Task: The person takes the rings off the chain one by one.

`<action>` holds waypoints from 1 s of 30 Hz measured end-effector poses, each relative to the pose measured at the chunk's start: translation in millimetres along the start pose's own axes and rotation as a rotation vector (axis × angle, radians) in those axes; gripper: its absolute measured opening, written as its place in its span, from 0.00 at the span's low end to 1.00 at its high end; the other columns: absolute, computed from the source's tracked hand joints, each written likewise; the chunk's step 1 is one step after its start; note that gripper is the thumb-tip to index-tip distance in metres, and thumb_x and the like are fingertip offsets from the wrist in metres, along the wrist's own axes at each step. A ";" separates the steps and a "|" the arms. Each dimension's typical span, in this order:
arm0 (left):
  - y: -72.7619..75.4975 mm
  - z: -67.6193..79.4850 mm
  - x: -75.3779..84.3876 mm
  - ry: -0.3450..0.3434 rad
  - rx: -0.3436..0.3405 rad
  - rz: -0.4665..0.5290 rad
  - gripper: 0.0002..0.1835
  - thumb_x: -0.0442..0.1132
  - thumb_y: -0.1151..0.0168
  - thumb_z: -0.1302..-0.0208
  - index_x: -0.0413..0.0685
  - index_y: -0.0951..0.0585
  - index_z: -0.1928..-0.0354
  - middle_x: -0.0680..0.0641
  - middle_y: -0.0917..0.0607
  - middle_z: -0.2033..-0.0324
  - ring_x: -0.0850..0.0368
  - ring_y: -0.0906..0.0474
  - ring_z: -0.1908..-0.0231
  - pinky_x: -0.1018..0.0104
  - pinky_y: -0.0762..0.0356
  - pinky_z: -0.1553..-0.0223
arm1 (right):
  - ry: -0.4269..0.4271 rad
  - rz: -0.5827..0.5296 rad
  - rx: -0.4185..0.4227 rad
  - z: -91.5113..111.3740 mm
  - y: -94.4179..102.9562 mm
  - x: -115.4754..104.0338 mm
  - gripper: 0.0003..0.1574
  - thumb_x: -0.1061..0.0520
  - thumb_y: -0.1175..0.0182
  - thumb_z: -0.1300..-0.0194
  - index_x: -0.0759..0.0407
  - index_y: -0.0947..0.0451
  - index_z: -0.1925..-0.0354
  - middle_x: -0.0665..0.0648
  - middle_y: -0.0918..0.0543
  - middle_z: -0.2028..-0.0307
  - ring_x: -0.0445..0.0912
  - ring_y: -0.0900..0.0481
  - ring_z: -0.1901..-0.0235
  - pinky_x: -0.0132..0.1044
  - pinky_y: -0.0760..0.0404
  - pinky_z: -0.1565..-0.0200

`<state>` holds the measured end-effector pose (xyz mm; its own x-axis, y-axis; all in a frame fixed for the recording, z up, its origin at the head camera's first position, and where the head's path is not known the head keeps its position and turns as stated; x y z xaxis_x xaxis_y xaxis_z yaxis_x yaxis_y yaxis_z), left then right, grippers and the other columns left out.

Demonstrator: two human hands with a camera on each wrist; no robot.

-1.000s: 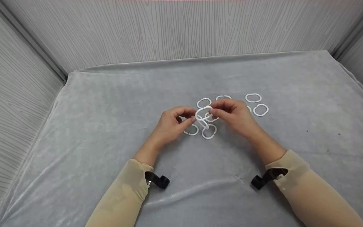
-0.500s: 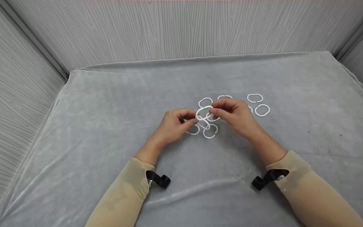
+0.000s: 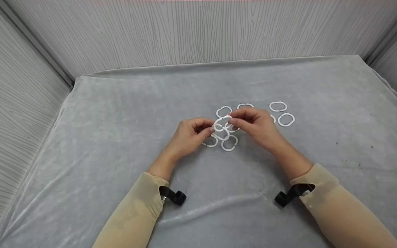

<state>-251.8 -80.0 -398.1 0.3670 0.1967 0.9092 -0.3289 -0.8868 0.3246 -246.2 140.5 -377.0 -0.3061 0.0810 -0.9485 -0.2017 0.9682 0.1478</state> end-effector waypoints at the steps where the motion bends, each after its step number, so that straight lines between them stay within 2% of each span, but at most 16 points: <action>1: 0.3 0.1 -0.1 -0.002 0.000 0.000 0.09 0.31 0.33 0.27 0.35 0.11 0.50 0.46 0.09 0.58 0.59 0.15 0.60 0.65 0.16 0.54 | -0.001 0.001 0.001 0.0 -0.3 0.3 0.10 0.70 0.29 0.33 0.70 0.12 0.54 0.66 0.12 0.62 0.56 0.14 0.65 0.42 0.13 0.58; 8: 2.8 1.6 1.0 -0.020 0.006 -0.009 0.10 0.31 0.34 0.27 0.33 0.11 0.49 0.45 0.09 0.58 0.58 0.15 0.60 0.66 0.17 0.55 | 0.009 0.023 -0.004 -1.3 -2.6 1.3 0.09 0.69 0.29 0.33 0.72 0.13 0.54 0.65 0.12 0.62 0.52 0.13 0.65 0.41 0.13 0.58; 13: 3.3 2.3 0.0 -0.019 -0.001 0.013 0.10 0.31 0.34 0.26 0.32 0.12 0.49 0.45 0.09 0.58 0.54 0.14 0.61 0.66 0.16 0.56 | 0.021 0.046 -0.010 -1.3 -3.1 1.3 0.09 0.71 0.30 0.33 0.69 0.11 0.54 0.60 0.11 0.63 0.54 0.13 0.66 0.42 0.13 0.58; 16: 3.3 2.4 0.1 -0.022 -0.001 0.016 0.11 0.32 0.34 0.26 0.31 0.12 0.49 0.45 0.09 0.58 0.53 0.14 0.61 0.66 0.16 0.57 | 0.026 0.054 -0.012 -1.2 -2.9 1.5 0.08 0.71 0.30 0.33 0.69 0.11 0.55 0.61 0.11 0.63 0.55 0.14 0.66 0.41 0.13 0.58; 20: 3.3 2.5 0.7 -0.018 0.002 0.020 0.11 0.32 0.35 0.26 0.31 0.13 0.49 0.43 0.09 0.58 0.54 0.14 0.62 0.67 0.16 0.57 | 0.031 0.055 -0.016 -0.7 -3.0 1.9 0.08 0.69 0.29 0.33 0.69 0.11 0.55 0.64 0.12 0.62 0.53 0.14 0.65 0.37 0.14 0.58; 27: 3.4 2.3 0.3 -0.018 0.007 0.028 0.10 0.32 0.35 0.25 0.33 0.12 0.50 0.37 0.10 0.57 0.59 0.15 0.62 0.68 0.17 0.57 | 0.032 0.086 -0.017 0.1 -3.6 1.8 0.09 0.69 0.29 0.33 0.68 0.11 0.55 0.56 0.12 0.64 0.47 0.16 0.67 0.32 0.16 0.61; 30: 3.7 2.0 0.8 -0.027 0.014 0.024 0.09 0.33 0.35 0.25 0.36 0.11 0.50 0.39 0.09 0.58 0.60 0.16 0.62 0.69 0.18 0.57 | 0.033 0.087 -0.021 -0.3 -3.7 1.7 0.09 0.68 0.28 0.33 0.67 0.11 0.54 0.58 0.12 0.64 0.45 0.16 0.67 0.32 0.17 0.61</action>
<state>-251.0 -84.0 -396.7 0.3826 0.1640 0.9093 -0.3256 -0.8971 0.2988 -246.2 137.0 -379.1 -0.3539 0.1567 -0.9221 -0.1926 0.9526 0.2357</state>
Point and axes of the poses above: each hand's wrist, its own z-axis away from the middle knuckle, its own y-axis out of the back of the hand, x = y × z, the point moved 4 cm from there along -z, towards the middle knuckle
